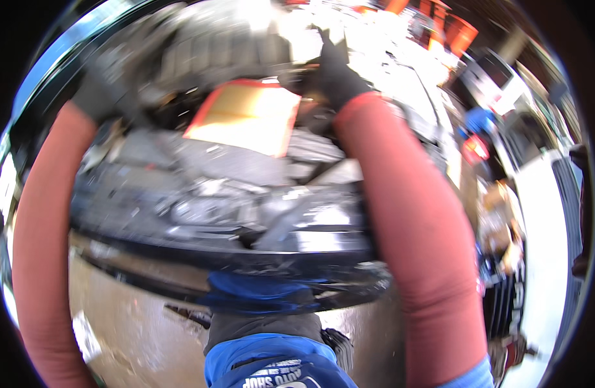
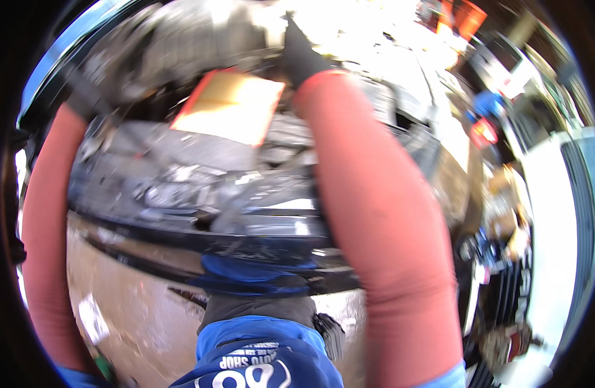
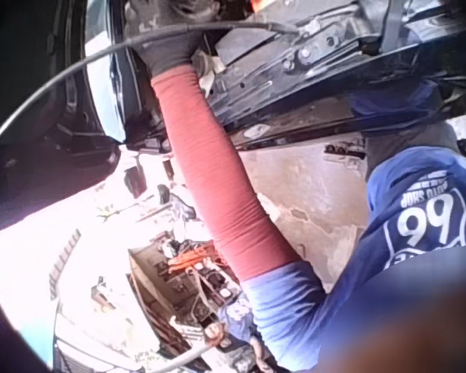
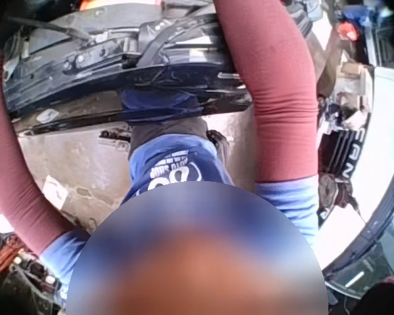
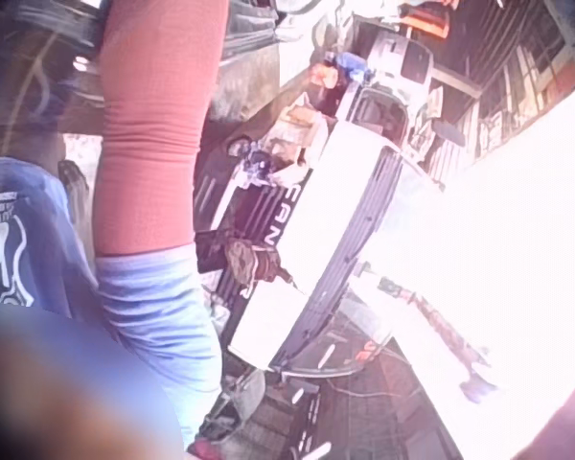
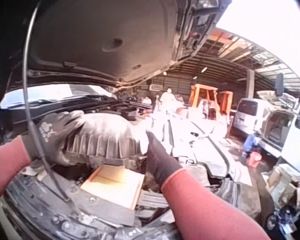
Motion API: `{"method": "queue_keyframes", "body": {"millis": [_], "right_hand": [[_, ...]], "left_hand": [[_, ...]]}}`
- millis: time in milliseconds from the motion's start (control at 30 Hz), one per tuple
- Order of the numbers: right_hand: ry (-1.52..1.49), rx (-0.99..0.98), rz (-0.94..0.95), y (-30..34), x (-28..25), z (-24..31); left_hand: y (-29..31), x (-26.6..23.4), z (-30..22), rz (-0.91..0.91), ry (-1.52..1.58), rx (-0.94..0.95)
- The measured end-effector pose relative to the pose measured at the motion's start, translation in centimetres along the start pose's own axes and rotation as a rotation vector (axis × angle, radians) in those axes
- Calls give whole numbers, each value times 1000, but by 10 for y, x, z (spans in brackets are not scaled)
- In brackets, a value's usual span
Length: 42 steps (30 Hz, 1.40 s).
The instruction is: The person opens the car's hood and removes the air filter housing cover. They take out the old air filter, retrieve a new one from a box, and install it into the housing. The person then reassembles the cover and secures it in place.
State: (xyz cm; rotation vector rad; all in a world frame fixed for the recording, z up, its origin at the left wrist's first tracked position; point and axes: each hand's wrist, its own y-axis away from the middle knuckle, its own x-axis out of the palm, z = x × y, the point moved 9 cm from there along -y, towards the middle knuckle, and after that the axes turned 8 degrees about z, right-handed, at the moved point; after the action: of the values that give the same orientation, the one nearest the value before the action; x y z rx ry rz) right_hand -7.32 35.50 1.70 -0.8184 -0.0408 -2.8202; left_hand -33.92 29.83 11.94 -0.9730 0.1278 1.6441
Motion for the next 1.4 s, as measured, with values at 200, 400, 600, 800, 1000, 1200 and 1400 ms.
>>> {"method": "queue_keyframes", "body": {"millis": [200, 400, 600, 800, 1000, 1200, 1400], "right_hand": [[660, -48, -114, -12, -28, 5], [452, 344, 26, 7, -23, -33], [124, 140, 20, -4, -1, -31], [-21, 158, -25, -9, -4, -34], [-5, 155, 7, -12, -1, -31], [120, 146, 102, -9, -15, -27], [285, 259, -11, -7, -15, -19]], "left_hand": [[-1, 17, 13, -29, 165, -41], [13, 34, 17, -28, 191, -90], [14, 33, 18, -2, 299, -143], [29, 52, 32, -57, 536, -292], [46, 59, 35, 32, 478, -305], [35, 48, 29, 199, 153, -242], [18, 6, 11, 127, 245, -249]]}}
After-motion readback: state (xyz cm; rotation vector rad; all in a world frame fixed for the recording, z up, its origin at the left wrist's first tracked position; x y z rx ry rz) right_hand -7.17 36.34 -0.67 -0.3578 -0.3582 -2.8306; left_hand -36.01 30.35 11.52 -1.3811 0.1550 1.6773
